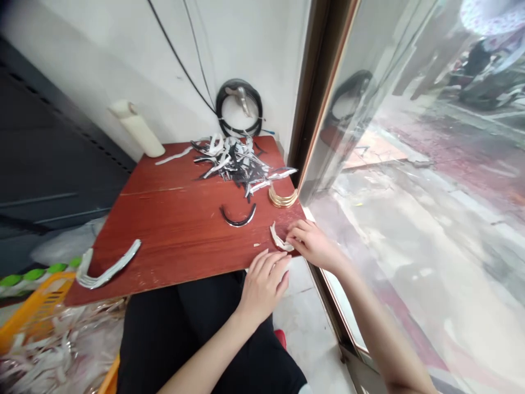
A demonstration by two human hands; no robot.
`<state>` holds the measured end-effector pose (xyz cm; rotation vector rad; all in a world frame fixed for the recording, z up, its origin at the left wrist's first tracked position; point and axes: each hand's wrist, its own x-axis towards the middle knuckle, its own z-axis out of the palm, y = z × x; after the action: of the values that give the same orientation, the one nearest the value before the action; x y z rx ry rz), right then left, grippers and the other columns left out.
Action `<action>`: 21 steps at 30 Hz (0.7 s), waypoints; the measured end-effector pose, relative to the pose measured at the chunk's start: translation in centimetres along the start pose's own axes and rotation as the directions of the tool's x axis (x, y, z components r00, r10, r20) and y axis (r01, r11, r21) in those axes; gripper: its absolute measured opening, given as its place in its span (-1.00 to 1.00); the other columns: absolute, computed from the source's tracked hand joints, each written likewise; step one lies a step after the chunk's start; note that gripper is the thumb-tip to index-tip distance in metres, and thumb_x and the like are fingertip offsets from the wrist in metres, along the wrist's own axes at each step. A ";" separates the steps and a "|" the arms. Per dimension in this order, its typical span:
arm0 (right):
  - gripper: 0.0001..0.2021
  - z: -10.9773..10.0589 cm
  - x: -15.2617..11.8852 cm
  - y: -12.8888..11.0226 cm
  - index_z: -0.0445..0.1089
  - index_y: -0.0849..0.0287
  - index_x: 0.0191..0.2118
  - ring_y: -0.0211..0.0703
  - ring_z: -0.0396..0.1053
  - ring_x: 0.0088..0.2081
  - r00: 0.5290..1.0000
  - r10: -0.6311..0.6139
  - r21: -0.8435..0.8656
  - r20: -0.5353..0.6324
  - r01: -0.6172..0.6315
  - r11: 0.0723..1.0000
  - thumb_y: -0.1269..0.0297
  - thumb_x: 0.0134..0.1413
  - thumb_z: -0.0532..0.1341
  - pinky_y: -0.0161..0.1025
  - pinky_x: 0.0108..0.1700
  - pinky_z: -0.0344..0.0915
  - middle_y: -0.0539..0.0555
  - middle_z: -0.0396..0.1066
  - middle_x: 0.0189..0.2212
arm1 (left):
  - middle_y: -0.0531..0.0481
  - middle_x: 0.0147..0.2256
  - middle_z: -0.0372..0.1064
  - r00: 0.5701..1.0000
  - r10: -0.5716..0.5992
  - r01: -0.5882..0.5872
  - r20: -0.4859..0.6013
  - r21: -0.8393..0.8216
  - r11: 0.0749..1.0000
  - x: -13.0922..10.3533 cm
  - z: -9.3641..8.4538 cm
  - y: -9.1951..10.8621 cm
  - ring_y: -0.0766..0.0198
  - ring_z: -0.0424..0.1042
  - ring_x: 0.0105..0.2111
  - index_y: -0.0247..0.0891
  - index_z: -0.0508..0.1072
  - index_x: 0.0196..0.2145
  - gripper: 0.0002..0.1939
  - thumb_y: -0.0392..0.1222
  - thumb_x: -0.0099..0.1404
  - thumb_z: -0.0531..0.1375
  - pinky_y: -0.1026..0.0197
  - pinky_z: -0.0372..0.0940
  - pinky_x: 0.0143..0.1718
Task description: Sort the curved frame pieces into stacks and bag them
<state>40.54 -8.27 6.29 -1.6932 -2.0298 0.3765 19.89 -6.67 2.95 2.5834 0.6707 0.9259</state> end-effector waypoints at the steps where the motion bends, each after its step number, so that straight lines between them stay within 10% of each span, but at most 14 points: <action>1: -0.83 0.1 -0.2 0.1 0.43 0.09 -0.20 0.00 0.36 0.00 1.000 -0.009 0.006 -0.002 0.009 1.000 0.23 0.33 0.11 0.01 0.07 0.28 0.15 0.42 -0.08 | -0.06 0.04 0.44 1.000 -0.022 0.022 -0.005 0.030 0.999 0.4 0.2 -0.3 0.19 0.38 0.07 -0.24 0.35 0.12 -0.66 -0.24 0.40 0.08 0.00 0.17 0.26; 12: -0.75 -1.5 1.7 0.3 0.51 -0.06 -0.05 0.11 0.39 0.07 0.994 -0.065 0.082 0.083 0.059 0.995 0.07 0.17 0.27 0.08 0.08 0.39 0.17 0.44 0.04 | -0.09 0.07 0.43 0.994 -0.043 0.054 -0.097 0.114 0.992 0.4 1.1 -1.8 0.19 0.32 0.16 -0.27 0.35 0.13 -0.63 -0.20 0.41 0.06 -0.10 -0.04 0.38; 21: -0.79 -3.6 17.5 -3.9 0.52 0.08 -0.17 -0.03 0.46 -0.12 0.980 -0.194 0.087 -0.040 0.197 0.977 0.13 0.23 0.20 -0.08 -0.03 0.36 0.10 0.53 -0.17 | 0.03 -0.43 0.46 0.977 0.166 -0.173 -0.136 -0.040 0.984 -3.8 -0.1 -3.6 0.30 0.45 -0.40 -0.28 0.46 -0.19 -0.79 -0.33 0.24 0.08 0.16 0.40 -0.06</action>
<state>36.77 7.75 14.35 -1.4224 -2.1012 0.3666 16.07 -5.65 -0.50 2.5817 0.4575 1.1601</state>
